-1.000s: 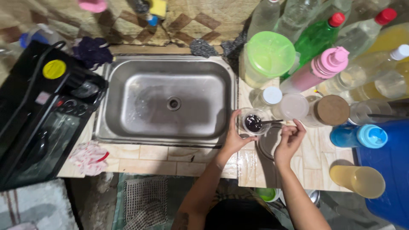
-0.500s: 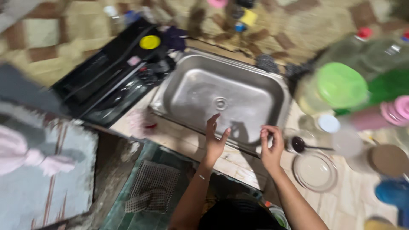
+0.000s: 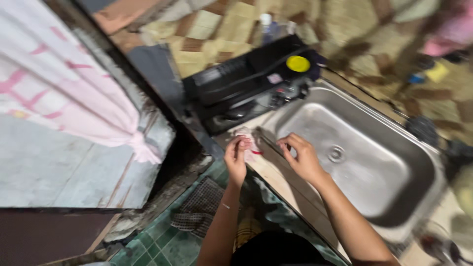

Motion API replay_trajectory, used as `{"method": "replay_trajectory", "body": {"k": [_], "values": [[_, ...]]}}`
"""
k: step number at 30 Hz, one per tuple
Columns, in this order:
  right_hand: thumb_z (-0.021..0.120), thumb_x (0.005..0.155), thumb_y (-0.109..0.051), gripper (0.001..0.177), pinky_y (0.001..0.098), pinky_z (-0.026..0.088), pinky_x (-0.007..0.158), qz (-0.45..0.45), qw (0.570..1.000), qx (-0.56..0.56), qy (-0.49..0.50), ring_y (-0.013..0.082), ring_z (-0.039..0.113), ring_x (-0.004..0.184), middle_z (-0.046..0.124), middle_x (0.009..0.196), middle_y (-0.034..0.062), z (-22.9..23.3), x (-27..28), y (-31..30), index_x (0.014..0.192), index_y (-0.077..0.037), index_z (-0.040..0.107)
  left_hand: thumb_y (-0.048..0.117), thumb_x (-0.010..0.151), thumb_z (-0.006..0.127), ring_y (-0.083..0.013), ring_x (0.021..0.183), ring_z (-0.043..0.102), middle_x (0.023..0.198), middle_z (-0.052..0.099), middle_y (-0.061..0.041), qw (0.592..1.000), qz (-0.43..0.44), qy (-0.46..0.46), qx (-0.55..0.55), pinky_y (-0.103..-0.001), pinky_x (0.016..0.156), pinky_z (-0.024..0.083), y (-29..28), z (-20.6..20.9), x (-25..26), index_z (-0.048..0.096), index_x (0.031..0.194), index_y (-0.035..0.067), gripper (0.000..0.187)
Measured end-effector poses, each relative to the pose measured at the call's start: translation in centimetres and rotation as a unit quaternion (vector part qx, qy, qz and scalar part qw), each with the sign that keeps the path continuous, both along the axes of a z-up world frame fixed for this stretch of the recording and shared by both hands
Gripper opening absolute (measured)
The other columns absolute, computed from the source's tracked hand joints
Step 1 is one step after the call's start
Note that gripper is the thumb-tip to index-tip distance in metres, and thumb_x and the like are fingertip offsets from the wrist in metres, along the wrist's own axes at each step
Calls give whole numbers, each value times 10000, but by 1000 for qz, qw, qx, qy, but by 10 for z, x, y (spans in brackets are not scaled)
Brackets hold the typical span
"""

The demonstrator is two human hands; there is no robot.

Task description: The person stirs a cup of coffee, plugs in a drip coffee maker at the sink, removes the filter basket, rinses the basket and glass carafe under the tap, wipes the carafe with a cloth, reassembles the basket on the machine, fills the carafe with water and pours it into the machine, then stirs the cup again and sets it on the counter.

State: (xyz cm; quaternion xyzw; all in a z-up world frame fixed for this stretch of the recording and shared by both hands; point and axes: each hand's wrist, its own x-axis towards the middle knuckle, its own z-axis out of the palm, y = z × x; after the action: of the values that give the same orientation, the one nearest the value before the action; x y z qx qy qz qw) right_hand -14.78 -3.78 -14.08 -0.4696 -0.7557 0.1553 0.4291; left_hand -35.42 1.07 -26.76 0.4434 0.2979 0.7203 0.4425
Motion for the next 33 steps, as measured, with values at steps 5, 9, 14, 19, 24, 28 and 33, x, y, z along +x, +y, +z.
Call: {"method": "replay_trajectory", "body": {"k": [5,9,14,19,24,28,33], "values": [[660,944,-152,130,441,537,783,69,992,39,-102,348,679,885,707,952,129,33,-78,68,987,-52,731,214,1117,541,-144,871,665,1019,715,-116,997,40,-17,-56,-302,854,555,44,-13,-83,666,1230,-65,325],[667,935,-149,120,431,539,767,93,989,40,-107,347,687,888,711,959,126,50,-133,116,978,-58,731,249,1071,548,-194,914,671,1045,698,-127,981,-28,-158,-107,-355,867,573,80,-17,-127,653,1239,-38,349],[675,931,-148,122,426,546,793,73,983,69,-154,341,686,887,720,982,109,52,-182,172,1011,-81,737,178,1032,562,-256,1074,634,1190,657,-141,878,-119,-436,-159,-412,999,553,130,-24,-165,586,1285,-28,327],[716,854,-216,251,443,514,776,1,950,104,-295,312,704,880,718,949,116,37,-199,209,1057,-69,706,129,1011,553,-333,1096,633,1205,628,-268,757,-162,-605,-186,-423,978,549,171,-39,-188,476,1241,-145,366],[721,895,-279,212,424,510,782,-29,927,80,-365,299,694,869,693,896,108,24,-197,220,924,-78,662,167,1012,545,-252,904,612,1126,650,-242,661,-200,-691,-214,-394,815,555,202,-64,-198,520,1258,-176,423],[727,858,-243,170,425,496,747,-29,936,107,-334,294,684,850,682,861,89,26,-193,207,874,-88,657,268,1060,551,-181,750,528,1017,669,-94,802,-173,-552,-148,-344,720,471,206,-60,-186,533,1006,70,206],[721,871,-192,120,418,477,733,-66,956,133,-252,293,670,836,675,843,81,36,-179,167,895,-78,691,303,1098,489,-117,778,539,949,629,-16,914,-31,-364,-176,-308,781,411,181,18,-166,578,1120,98,225]]}}
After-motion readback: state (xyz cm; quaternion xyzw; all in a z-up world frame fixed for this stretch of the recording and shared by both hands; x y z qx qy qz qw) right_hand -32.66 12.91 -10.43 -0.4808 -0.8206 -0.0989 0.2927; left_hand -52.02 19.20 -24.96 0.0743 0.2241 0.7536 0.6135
